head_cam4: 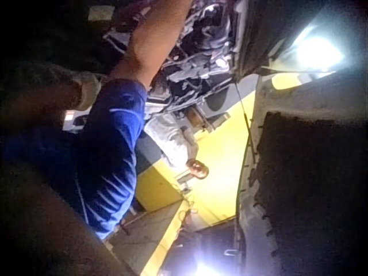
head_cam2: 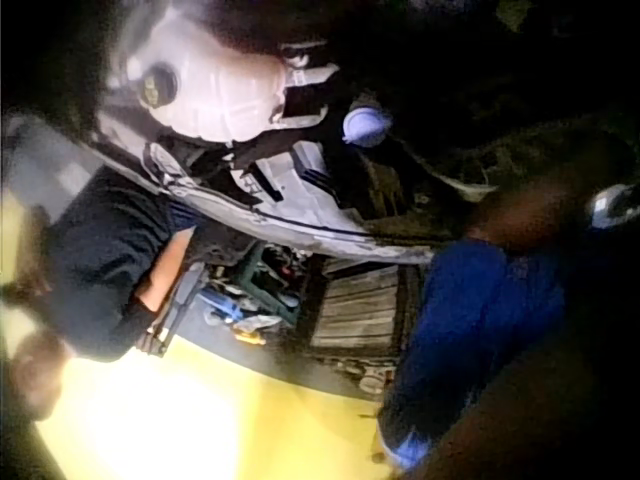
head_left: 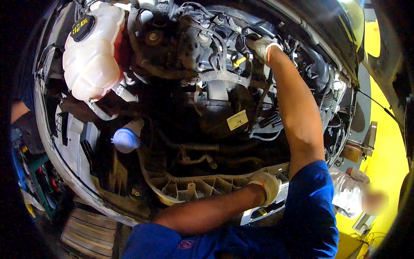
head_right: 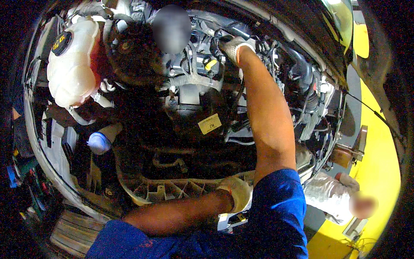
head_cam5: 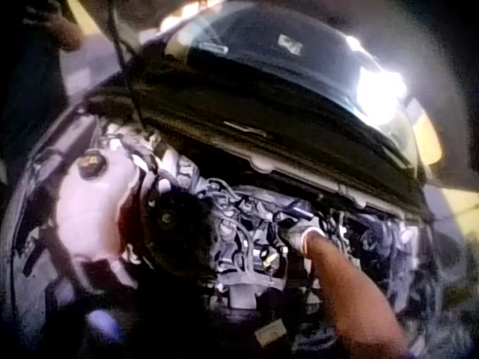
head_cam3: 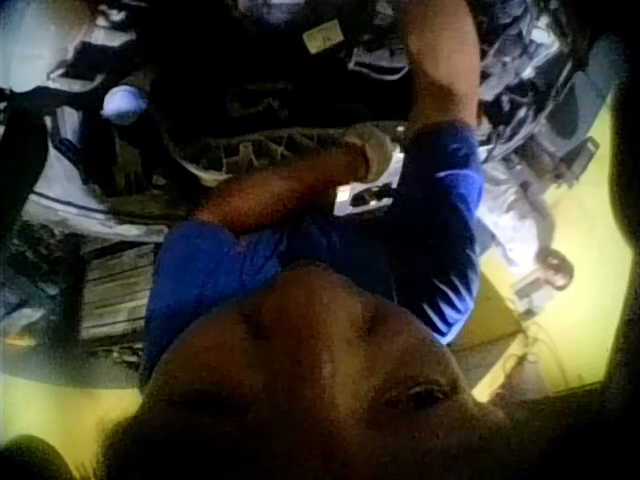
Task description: The person uses a ratchet to loosen bolts on an engine and then uses their hands to disconnect electrical connectors and hoses from the engine block.
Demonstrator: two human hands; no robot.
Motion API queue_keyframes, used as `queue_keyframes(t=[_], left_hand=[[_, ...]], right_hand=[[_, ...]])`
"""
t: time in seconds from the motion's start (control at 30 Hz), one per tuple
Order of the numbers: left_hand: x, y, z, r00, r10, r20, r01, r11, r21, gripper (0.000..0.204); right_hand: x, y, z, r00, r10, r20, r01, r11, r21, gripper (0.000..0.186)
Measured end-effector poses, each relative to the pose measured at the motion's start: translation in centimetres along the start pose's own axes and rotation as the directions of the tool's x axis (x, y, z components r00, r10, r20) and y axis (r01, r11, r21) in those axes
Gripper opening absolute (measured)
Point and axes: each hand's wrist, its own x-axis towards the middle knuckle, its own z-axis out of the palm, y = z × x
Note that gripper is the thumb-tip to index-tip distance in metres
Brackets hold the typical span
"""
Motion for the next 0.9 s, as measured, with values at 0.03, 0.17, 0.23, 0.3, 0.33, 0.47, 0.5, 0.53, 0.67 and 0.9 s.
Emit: queue_keyframes(t=[0.03,0.17,0.23,0.3,0.33,0.47,0.5,0.53,0.67,0.9], left_hand=[[-0.6,-0.2,-1.8,0.998,-0.033,0.047,0.035,0.999,-0.034,0.029],[-0.7,0.1,-0.9,0.998,-0.017,0.054,0.018,1.000,-0.007,0.029],[-0.6,-0.2,-0.4,0.997,0.015,0.071,-0.016,1.000,0.015,0.031],[-0.7,-0.9,0.9,0.997,0.016,0.078,-0.018,0.999,0.028,0.035],[0.4,-1.0,3.3,1.000,-0.020,0.018,0.021,0.999,-0.051,0.033],[-0.1,4.1,-6.1,0.937,0.029,0.348,-0.074,0.990,0.117,0.029],[-1.3,1.9,-6.4,0.940,-0.072,0.333,0.023,0.989,0.149,0.031],[-1.4,0.9,-5.2,0.954,-0.116,0.275,0.080,0.987,0.139,0.032],[-1.8,5.6,-10.8,0.867,-0.284,0.410,0.260,0.959,0.115,0.039],[-1.4,1.1,-4.9,0.945,-0.192,0.264,0.194,0.981,0.021,0.043]], right_hand=[[-1.0,-2.9,0.2,0.984,0.177,0.010,-0.178,0.980,0.091,0.041],[-2.3,-3.5,-0.1,0.938,0.346,-0.020,-0.332,0.915,0.231,0.042],[-2.4,-3.0,0.2,0.945,0.327,-0.026,-0.316,0.928,0.198,0.042],[-2.6,-5.4,0.3,0.954,0.293,0.061,-0.299,0.935,0.189,0.041],[-2.5,-4.8,0.4,0.954,0.298,0.043,-0.301,0.936,0.182,0.039],[1.7,13.4,-0.7,0.904,0.425,-0.049,-0.419,0.856,-0.304,0.050],[5.6,4.1,3.8,0.977,0.198,-0.082,-0.200,0.702,-0.683,0.053],[4.8,-0.7,3.5,0.973,0.219,-0.070,-0.220,0.797,-0.562,0.049],[-2.5,-2.9,-0.1,0.911,0.273,-0.308,-0.280,0.960,0.023,0.039],[-19.6,-2.8,-8.4,0.938,-0.282,-0.204,0.288,0.958,0.003,0.038]])
